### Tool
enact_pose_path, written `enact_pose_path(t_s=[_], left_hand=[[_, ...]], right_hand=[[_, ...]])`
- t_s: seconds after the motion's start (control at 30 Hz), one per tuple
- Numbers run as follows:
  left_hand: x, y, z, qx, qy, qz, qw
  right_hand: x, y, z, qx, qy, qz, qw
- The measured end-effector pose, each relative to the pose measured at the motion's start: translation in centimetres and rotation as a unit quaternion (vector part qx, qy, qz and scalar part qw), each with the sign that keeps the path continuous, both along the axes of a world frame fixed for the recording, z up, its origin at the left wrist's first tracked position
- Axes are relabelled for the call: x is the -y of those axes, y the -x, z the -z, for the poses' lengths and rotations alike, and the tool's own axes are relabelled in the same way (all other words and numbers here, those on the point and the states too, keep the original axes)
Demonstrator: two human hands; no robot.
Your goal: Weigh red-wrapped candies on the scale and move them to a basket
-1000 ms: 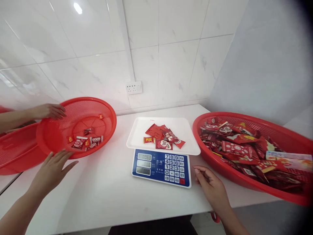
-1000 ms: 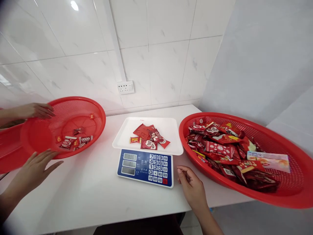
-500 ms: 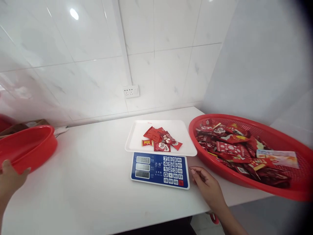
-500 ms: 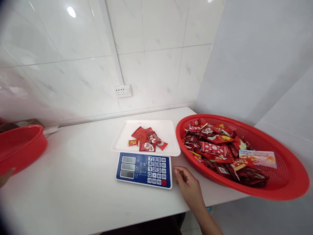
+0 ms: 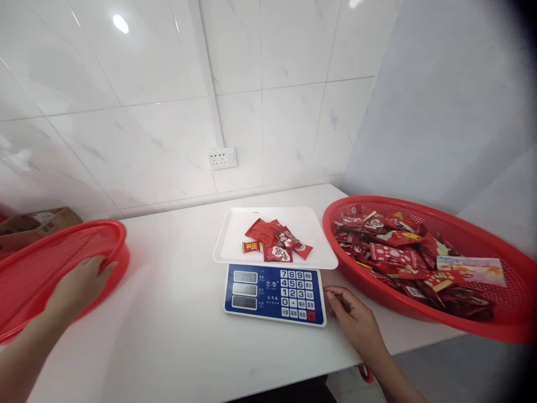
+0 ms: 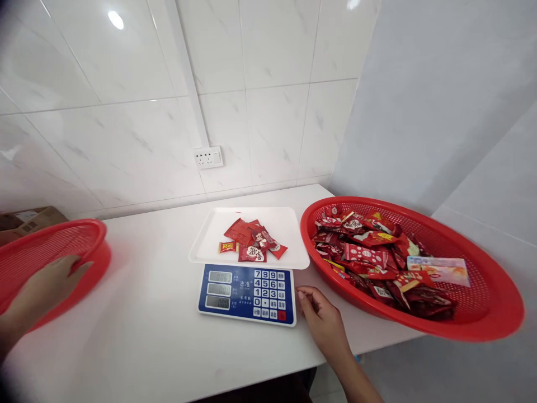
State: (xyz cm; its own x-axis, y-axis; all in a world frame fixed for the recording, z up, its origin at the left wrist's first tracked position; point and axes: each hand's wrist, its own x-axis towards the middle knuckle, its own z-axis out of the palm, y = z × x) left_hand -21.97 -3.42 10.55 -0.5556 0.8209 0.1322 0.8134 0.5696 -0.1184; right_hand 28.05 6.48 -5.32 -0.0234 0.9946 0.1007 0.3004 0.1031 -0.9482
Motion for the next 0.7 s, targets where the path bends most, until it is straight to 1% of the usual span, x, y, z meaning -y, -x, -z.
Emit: enact_pose_path(t_s=[0.13,0.2,0.27,0.37,0.43,0.47,0.5,0.57,0.63,0.7], left_hand=[[-2.2,-5.2,1.2,0.040,0.009,0.068,0.997],[-2.9,-7.0,1.5,0.064,0.028,0.096,0.993],[-3.5,-7.8,1.8,0.080,0.049,0.120,0.988],[-4.2,-7.7,1.7,0.105,0.074,0.146,0.981],[-4.7,-7.9,1.0,0.135,0.077,0.165,0.974],[-5.0,-8.4,0.4,0.149,0.066,0.176,0.971],[-5.4,-9.1,-0.3,0.160,0.049,0.193,0.967],[-6.6,-11.6,-1.7,0.171,0.000,0.242,0.955],[-8.4,-14.6,-2.7,0.209,0.007,0.335,0.919],[-10.8,-17.5,-3.0,0.242,0.081,0.420,0.871]], right_hand=[[0.0,-0.1,0.3,0.003,0.000,0.008,1.000],[0.0,-0.1,0.3,0.004,0.000,0.012,1.000],[0.0,-0.1,0.3,0.003,-0.001,0.013,1.000],[0.1,-0.1,0.2,0.009,-0.005,0.012,1.000],[0.1,-0.2,0.3,0.015,-0.006,0.008,1.000],[0.1,-0.2,0.3,0.014,-0.004,0.004,1.000],[0.1,-0.2,0.3,0.009,0.000,-0.001,1.000],[0.0,-0.1,0.4,-0.003,0.004,-0.007,1.000],[0.1,-0.1,0.4,-0.010,0.003,-0.008,1.000],[0.1,0.0,0.4,-0.008,-0.003,-0.004,1.000]])
